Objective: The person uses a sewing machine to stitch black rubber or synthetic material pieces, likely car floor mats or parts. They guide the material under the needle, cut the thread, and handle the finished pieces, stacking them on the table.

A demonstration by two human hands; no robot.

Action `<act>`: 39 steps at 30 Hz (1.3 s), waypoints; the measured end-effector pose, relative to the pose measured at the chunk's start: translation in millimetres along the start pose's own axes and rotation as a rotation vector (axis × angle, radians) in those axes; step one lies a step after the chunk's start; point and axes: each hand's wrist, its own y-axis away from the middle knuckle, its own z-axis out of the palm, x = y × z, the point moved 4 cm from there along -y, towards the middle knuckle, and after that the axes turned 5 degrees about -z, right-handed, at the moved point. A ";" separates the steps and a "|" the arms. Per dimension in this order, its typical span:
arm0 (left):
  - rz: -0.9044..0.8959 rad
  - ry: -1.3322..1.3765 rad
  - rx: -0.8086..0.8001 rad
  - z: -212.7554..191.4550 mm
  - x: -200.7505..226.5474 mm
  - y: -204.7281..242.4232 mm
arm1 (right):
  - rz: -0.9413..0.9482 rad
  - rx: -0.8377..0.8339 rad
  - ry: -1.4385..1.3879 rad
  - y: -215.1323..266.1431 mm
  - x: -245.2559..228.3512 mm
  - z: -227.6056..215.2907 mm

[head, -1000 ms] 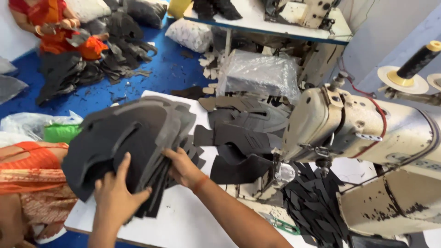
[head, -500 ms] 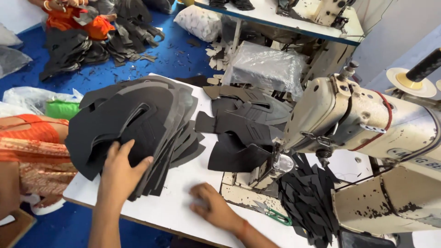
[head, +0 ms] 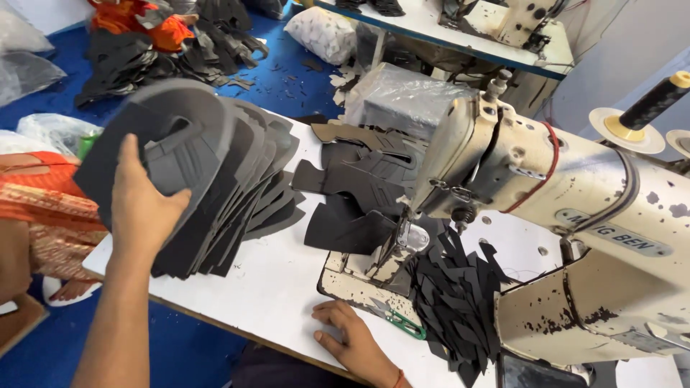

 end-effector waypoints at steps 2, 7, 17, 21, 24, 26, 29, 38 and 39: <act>0.142 0.130 0.173 -11.9 4.2 15.2 | 0.045 -0.001 -0.019 2.7 6.7 -2.6; -0.301 0.706 -0.046 -45.3 67.2 99.0 | -0.129 0.028 -0.524 25.2 7.4 -21.2; -0.179 1.272 -0.932 215.7 -67.0 351.8 | -0.081 0.253 -0.489 81.4 -16.3 -37.8; -0.060 1.064 -1.207 232.4 -49.9 377.3 | -0.119 0.279 0.146 97.9 -11.0 -90.8; 0.035 0.888 -1.381 238.3 -44.7 391.9 | 0.266 0.606 0.346 112.9 12.1 -153.5; 0.109 0.770 -1.478 246.9 -37.8 396.3 | 0.483 0.842 0.416 130.9 35.1 -187.3; 0.212 0.577 -1.607 254.4 -34.4 404.0 | 0.584 0.751 0.783 150.4 76.7 -197.3; 0.266 0.328 -1.619 213.9 14.2 388.5 | 0.488 0.937 0.802 171.0 61.3 -187.3; 0.156 0.454 -1.377 170.0 48.2 352.0 | 0.422 1.072 0.662 176.6 55.9 -188.0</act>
